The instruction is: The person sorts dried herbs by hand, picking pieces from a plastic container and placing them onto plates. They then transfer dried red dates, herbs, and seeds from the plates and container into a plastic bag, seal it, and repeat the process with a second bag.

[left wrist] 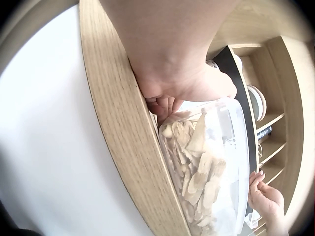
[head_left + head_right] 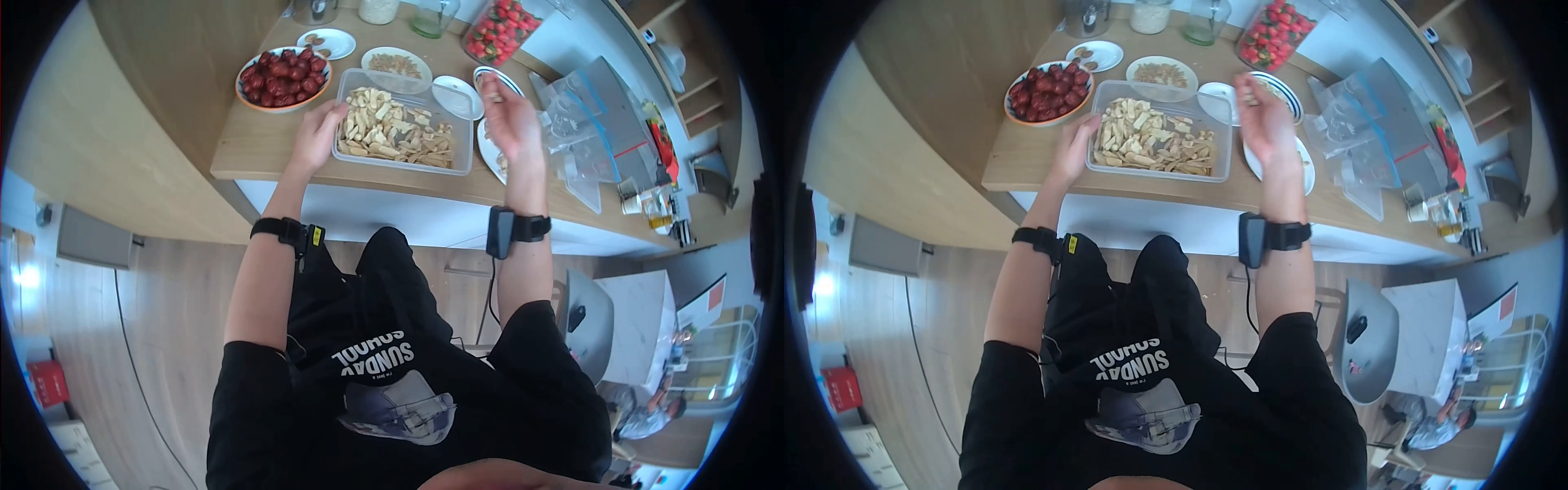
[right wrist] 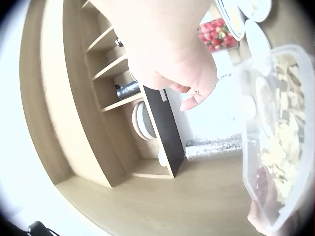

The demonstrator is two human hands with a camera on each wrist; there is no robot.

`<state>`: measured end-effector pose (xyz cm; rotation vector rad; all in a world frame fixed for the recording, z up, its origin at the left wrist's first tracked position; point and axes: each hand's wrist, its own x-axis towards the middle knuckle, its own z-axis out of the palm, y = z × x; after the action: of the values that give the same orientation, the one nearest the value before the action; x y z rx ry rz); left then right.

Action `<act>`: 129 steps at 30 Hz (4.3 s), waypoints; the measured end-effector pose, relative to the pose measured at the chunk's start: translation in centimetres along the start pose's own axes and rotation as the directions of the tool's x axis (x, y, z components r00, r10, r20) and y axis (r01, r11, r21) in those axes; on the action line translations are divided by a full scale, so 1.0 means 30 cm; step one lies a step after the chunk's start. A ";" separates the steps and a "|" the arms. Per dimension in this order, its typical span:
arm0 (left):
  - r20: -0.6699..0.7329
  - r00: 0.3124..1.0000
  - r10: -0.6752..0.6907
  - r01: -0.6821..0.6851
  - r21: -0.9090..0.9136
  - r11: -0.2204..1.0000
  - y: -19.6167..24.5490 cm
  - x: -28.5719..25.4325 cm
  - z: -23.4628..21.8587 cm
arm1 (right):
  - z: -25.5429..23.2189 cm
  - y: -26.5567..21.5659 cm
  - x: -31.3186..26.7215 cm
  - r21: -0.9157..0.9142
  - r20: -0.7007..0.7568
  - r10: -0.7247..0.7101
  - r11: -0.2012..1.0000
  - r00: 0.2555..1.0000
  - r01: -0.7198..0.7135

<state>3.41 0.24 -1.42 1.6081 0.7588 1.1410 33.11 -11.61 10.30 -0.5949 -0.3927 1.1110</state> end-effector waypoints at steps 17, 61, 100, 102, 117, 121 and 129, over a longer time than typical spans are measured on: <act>0.038 0.999 0.008 -0.005 -0.070 0.998 0.016 0.002 0.006 | -0.377 0.008 0.272 -0.376 -0.349 0.074 0.902 0.934 -0.212; 0.005 1.000 -0.020 0.020 0.034 0.999 0.026 -0.022 0.043 | -0.175 0.268 -0.184 -0.858 0.344 -0.769 -0.026 0.538 0.512; -0.014 0.997 -0.075 0.075 0.015 0.997 0.028 -0.032 0.021 | 0.072 0.224 0.073 -0.411 0.178 0.314 -0.838 0.933 0.360; -0.014 0.997 -0.074 0.074 0.014 0.997 0.032 -0.030 0.023 | 0.074 0.230 0.061 -0.418 0.207 0.310 -0.829 0.928 0.370; -0.015 0.999 -0.029 0.030 0.078 0.997 0.036 -0.029 0.018 | 0.016 0.202 0.077 -0.642 0.064 0.476 -0.653 0.877 0.401; -0.002 1.000 -0.014 0.014 0.061 0.998 0.038 -0.030 0.020 | 0.024 0.188 0.065 -0.730 0.075 0.466 -0.577 0.882 0.367; -0.026 0.999 -0.019 0.021 0.089 0.996 0.045 -0.035 0.025 | -0.034 0.223 0.090 -0.777 0.105 0.352 -0.555 0.930 0.298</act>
<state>3.67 -1.38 -0.52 1.6596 0.8512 1.1285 29.99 -7.28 5.33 -2.2134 -2.0438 0.4235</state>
